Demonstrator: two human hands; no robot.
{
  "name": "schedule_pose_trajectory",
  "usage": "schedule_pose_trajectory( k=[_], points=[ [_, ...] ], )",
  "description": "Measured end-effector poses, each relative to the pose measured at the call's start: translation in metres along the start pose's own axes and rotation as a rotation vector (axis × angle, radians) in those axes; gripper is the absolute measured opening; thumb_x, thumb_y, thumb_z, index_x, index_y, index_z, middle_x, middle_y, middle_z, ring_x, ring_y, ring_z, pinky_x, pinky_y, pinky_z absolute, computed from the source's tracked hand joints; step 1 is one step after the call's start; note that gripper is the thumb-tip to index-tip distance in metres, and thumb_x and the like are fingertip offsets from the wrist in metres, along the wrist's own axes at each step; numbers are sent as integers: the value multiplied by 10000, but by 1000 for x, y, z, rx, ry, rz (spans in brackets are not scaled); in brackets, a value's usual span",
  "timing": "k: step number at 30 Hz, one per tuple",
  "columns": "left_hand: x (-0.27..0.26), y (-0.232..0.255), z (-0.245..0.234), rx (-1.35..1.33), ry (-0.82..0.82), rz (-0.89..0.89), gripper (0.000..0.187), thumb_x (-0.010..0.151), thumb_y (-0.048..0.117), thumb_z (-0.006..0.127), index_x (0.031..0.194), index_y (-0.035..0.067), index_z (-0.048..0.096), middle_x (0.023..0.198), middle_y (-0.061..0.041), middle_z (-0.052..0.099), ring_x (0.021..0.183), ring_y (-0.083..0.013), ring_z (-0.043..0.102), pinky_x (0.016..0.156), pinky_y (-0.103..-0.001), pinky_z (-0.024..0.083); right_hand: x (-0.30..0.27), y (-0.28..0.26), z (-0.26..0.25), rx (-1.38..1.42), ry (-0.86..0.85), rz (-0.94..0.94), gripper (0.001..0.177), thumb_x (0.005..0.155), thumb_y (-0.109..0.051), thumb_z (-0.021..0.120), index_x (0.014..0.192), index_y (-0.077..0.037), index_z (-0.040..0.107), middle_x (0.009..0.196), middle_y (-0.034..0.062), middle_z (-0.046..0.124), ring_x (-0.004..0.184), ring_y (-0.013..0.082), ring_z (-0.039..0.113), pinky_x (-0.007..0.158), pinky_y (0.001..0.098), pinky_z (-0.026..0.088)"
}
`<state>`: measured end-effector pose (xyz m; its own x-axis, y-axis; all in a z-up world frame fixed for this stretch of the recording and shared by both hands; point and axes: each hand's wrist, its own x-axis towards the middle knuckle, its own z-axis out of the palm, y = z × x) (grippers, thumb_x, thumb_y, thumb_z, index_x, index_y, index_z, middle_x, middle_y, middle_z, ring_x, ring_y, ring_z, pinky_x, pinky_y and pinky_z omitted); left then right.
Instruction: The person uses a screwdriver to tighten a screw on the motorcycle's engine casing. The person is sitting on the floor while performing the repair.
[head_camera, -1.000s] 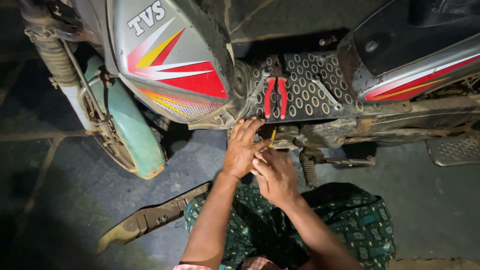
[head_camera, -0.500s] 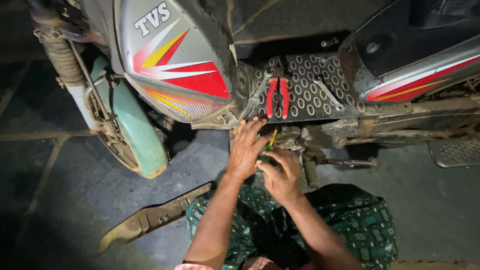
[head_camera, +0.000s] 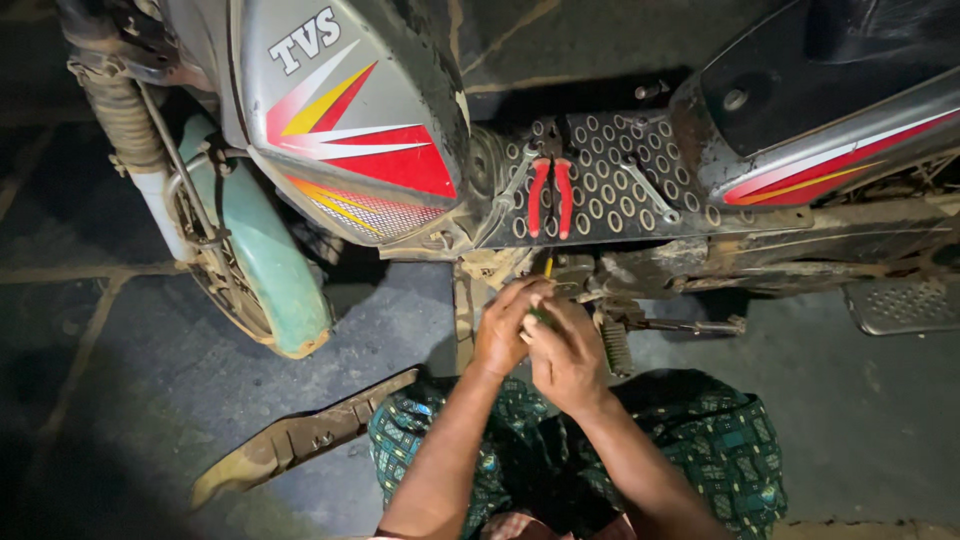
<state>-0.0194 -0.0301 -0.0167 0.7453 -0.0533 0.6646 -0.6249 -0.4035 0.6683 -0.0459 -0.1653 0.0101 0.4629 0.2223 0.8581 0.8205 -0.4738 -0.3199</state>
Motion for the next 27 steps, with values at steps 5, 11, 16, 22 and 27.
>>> schedule_pose_trajectory(
  k=[5, 11, 16, 22, 27],
  points=[
    [4, 6, -3, 48, -33, -11, 474, 793, 36, 730, 1263, 90, 693, 1270, -119, 694, 1157, -336, 694, 972, -396, 588, 2, -6, -4, -55, -71, 8, 236, 897, -3, 660, 1115, -79, 711, 1257, 135, 651, 1202, 413, 633, 1002, 521, 517],
    [5, 10, -5, 42, -61, -32, 481, 796, 42, 730, 1271, 105, 692, 1253, -102, 692, 1147, -325, 699, 974, -400, 587, 4, -6, -5, -42, -54, -14, 209, 917, -9, 648, 1103, -89, 700, 1258, 128, 646, 1215, 412, 627, 1017, 523, 523],
    [5, 10, -5, 45, -75, -25, 493, 785, 45, 735, 1273, 105, 692, 1257, -103, 687, 1139, -330, 695, 969, -404, 583, 2, -2, -4, -38, -45, -18, 218, 924, 0, 626, 1119, -82, 679, 1260, 133, 639, 1215, 422, 633, 1016, 535, 525],
    [11, 15, -5, 35, -58, -16, 492, 791, 26, 727, 1275, 101, 679, 1264, -116, 687, 1158, -355, 689, 971, -417, 579, 10, 3, -4, -26, -12, -44, 204, 938, -22, 649, 1127, -96, 664, 1238, 139, 642, 1185, 421, 631, 1001, 550, 524],
    [8, 13, -4, -69, -40, -156, 531, 780, 14, 721, 1303, 75, 659, 1169, -143, 702, 1082, -368, 700, 888, -407, 590, 12, 4, -3, -60, 19, -39, 198, 936, -13, 662, 1111, -105, 660, 1207, 126, 656, 1148, 411, 655, 954, 534, 534]
  ],
)
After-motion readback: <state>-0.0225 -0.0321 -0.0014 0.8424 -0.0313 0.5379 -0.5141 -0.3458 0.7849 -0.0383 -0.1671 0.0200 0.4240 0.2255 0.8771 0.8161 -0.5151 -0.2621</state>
